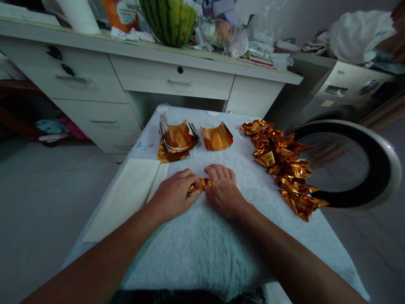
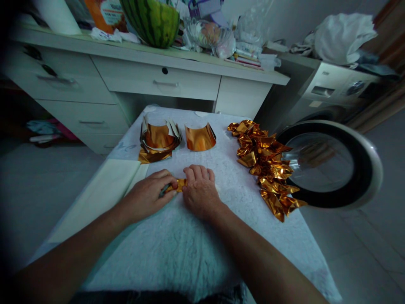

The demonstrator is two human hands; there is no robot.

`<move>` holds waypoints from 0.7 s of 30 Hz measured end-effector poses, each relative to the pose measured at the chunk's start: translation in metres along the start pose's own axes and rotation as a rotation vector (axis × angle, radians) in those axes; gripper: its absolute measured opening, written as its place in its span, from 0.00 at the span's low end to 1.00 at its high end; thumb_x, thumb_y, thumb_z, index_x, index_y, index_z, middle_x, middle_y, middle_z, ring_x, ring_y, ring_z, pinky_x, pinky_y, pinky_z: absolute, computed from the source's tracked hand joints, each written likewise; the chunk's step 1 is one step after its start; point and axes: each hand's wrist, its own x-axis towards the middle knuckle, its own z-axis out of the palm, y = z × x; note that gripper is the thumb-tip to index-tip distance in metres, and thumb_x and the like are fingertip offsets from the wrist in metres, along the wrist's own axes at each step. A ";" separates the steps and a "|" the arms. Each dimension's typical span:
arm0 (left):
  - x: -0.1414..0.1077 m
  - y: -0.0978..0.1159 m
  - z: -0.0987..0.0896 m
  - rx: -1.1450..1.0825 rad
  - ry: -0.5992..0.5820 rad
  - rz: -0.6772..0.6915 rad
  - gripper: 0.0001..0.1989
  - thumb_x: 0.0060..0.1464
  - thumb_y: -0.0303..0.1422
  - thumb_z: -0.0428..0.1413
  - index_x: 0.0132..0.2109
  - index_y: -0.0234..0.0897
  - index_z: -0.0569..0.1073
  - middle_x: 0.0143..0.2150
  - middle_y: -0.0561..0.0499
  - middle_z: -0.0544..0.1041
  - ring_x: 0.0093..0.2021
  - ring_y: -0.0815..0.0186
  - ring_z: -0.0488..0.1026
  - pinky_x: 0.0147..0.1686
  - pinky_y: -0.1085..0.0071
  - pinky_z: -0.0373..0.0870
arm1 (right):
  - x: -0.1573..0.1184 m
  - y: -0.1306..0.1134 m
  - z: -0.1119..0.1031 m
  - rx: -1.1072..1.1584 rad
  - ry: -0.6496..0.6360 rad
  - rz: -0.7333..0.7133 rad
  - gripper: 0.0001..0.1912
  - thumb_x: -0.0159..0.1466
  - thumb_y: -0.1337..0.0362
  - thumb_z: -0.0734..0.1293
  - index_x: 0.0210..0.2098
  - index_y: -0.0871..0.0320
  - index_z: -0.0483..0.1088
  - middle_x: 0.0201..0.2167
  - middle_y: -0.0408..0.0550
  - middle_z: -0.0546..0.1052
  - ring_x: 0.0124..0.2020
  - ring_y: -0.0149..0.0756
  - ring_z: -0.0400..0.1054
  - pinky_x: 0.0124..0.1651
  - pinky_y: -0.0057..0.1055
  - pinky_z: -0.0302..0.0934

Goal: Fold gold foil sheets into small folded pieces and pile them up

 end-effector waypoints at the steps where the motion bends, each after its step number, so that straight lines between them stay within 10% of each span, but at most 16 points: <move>1: 0.000 0.000 0.001 0.005 0.007 -0.003 0.04 0.60 0.32 0.53 0.40 0.40 0.72 0.40 0.51 0.71 0.43 0.61 0.71 0.42 0.67 0.66 | 0.000 0.000 0.001 0.002 0.000 0.001 0.24 0.65 0.65 0.60 0.60 0.63 0.60 0.60 0.58 0.65 0.60 0.49 0.55 0.62 0.46 0.47; 21: 0.005 -0.006 0.006 -0.137 0.019 -0.092 0.11 0.57 0.25 0.51 0.40 0.41 0.76 0.37 0.50 0.72 0.40 0.62 0.71 0.42 0.67 0.66 | -0.004 0.025 -0.005 -0.008 -0.071 0.141 0.40 0.66 0.52 0.62 0.72 0.56 0.44 0.65 0.59 0.60 0.65 0.52 0.51 0.64 0.52 0.45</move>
